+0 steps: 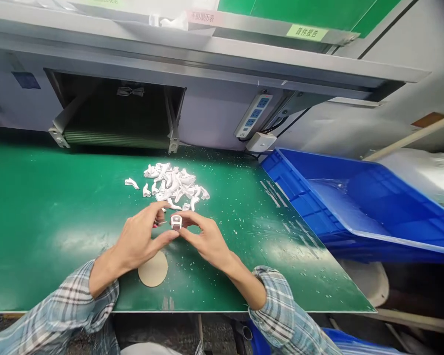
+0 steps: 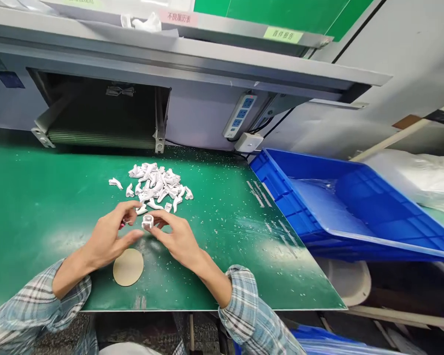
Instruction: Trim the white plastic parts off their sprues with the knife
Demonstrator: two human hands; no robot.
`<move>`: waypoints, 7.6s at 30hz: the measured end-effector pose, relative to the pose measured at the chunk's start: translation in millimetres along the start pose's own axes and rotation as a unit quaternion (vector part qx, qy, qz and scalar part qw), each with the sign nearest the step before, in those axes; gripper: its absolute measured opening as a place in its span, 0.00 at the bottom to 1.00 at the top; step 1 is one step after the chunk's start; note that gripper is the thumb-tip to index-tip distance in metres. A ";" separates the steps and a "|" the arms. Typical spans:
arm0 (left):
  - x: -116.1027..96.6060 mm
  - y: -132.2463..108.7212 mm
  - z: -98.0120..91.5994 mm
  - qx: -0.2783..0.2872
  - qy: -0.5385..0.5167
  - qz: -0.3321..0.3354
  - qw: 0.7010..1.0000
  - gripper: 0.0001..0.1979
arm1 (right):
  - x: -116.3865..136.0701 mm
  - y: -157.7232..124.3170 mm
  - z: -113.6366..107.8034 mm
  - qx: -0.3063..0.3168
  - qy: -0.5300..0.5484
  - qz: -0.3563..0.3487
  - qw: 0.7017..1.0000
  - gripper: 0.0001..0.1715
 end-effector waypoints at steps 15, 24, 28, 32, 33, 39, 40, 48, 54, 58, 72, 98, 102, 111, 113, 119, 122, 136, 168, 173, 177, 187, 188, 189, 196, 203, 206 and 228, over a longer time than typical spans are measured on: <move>-7.8 -4.6 11.8 0.054 -0.014 0.002 0.998 0.12 | 12.7 -12.0 -8.4 -0.095 -0.014 -0.199 0.975 0.12; -11.8 -8.0 16.5 0.055 0.001 0.036 0.998 0.17 | 12.5 -16.7 -7.4 -0.102 -0.017 -0.224 0.969 0.14; -12.3 -8.2 16.2 0.055 -0.010 0.036 0.998 0.17 | 12.9 -17.5 -7.2 -0.105 -0.017 -0.233 0.967 0.16; -13.5 -7.7 17.0 0.062 -0.025 0.036 0.997 0.17 | 11.2 -18.4 -7.0 -0.111 -0.021 -0.230 0.967 0.17; -13.4 -7.6 17.4 0.065 -0.028 0.034 0.997 0.17 | 11.0 -18.6 -7.0 -0.113 -0.022 -0.229 0.966 0.17; -7.6 -8.3 21.0 0.090 -0.034 0.000 0.995 0.18 | 12.0 -19.2 -6.8 -0.120 -0.030 -0.232 0.965 0.16; -6.5 -8.7 22.0 0.097 -0.038 -0.006 0.995 0.19 | 12.3 -19.2 -6.9 -0.122 -0.030 -0.232 0.964 0.17; -1.0 -11.0 27.5 0.125 -0.068 -0.031 0.989 0.20 | 12.7 -19.4 -6.6 -0.132 -0.032 -0.215 0.967 0.13; -2.8 -10.5 25.8 0.117 -0.061 -0.006 0.991 0.20 | 11.1 -19.1 -6.4 -0.131 -0.038 -0.207 0.969 0.11; -4.9 -9.9 21.1 0.083 -0.049 0.005 0.995 0.19 | 10.6 -18.3 -5.5 -0.121 -0.023 -0.191 0.974 0.13; -6.5 1.6 -4.3 -0.036 0.134 0.053 0.989 0.12 | -19.2 -10.2 7.6 -0.001 0.208 0.144 0.967 0.17; -15.4 -2.2 2.0 -0.023 0.338 0.153 0.928 0.24 | -15.3 -13.2 2.2 -0.025 0.151 0.159 0.975 0.15; -10.5 -2.5 0.1 -0.015 0.231 0.117 0.966 0.18 | -21.2 -10.1 2.3 -0.014 0.181 0.163 0.970 0.17; -4.3 -3.2 8.0 0.024 0.059 0.074 0.995 0.14 | -32.5 -8.4 10.7 -0.001 0.390 0.236 0.890 0.25; -4.0 -5.7 10.5 0.040 0.040 0.064 0.996 0.13 | -31.3 -8.6 10.7 -0.003 0.395 0.234 0.888 0.24; -4.6 -9.5 13.7 0.067 0.030 0.046 0.996 0.12 | -31.4 -10.0 11.3 0.002 0.379 0.223 0.898 0.24; -4.6 -8.8 14.5 0.081 0.022 0.034 0.996 0.12 | -32.5 -10.0 11.8 0.003 0.371 0.221 0.902 0.23; -6.0 -10.3 12.1 0.010 0.113 0.069 0.991 0.11 | -29.5 -13.8 21.5 -0.028 0.472 0.292 0.832 0.19; 10.7 -6.7 6.6 0.040 0.076 -0.018 0.996 0.13 | -34.7 -21.4 32.2 0.063 0.510 0.319 0.796 0.20; 0.3 -5.0 8.1 0.027 0.153 0.047 0.987 0.22 | -35.1 -24.7 33.9 0.065 0.510 0.329 0.792 0.22; 0.2 -5.5 10.1 0.031 0.199 0.046 0.978 0.28 | -34.8 -25.8 34.0 0.057 0.499 0.338 0.796 0.24; -4.9 -8.1 9.0 0.029 0.231 0.061 0.971 0.29 | -32.0 -24.3 28.3 0.054 0.460 0.320 0.827 0.19; -4.2 -7.8 9.4 0.042 0.217 0.057 0.974 0.28 | -31.0 -24.0 27.4 0.059 0.455 0.317 0.830 0.19; -3.3 -7.5 9.9 0.059 0.200 0.050 0.977 0.28 | -29.8 -23.7 26.3 0.063 0.449 0.313 0.834 0.18; -0.4 -8.3 15.8 0.206 0.009 -0.045 0.977 0.25 | -26.5 -21.7 22.2 0.071 0.403 0.290 0.865 0.17; 53.6 11.4 -10.0 0.018 0.175 -0.128 0.976 0.15 | -37.1 -8.0 1.7 -0.055 0.450 0.284 0.845 0.14; 76.4 13.5 4.7 0.062 0.269 -0.094 0.957 0.14 | -39.8 -5.9 0.8 -0.058 0.459 0.284 0.840 0.11; -15.5 -15.4 24.7 -0.064 0.298 0.211 0.929 0.13 | -40.3 -8.8 19.0 -0.067 0.282 0.226 0.930 0.23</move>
Point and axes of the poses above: each hand's wrist, its own y-axis towards the middle knuckle, its own z-axis out of the palm, x = y × z, the point moved 6 cm from there along y, towards the middle knuckle, and after that the axes turned 8 degrees about -x, right-handed, at the moved point
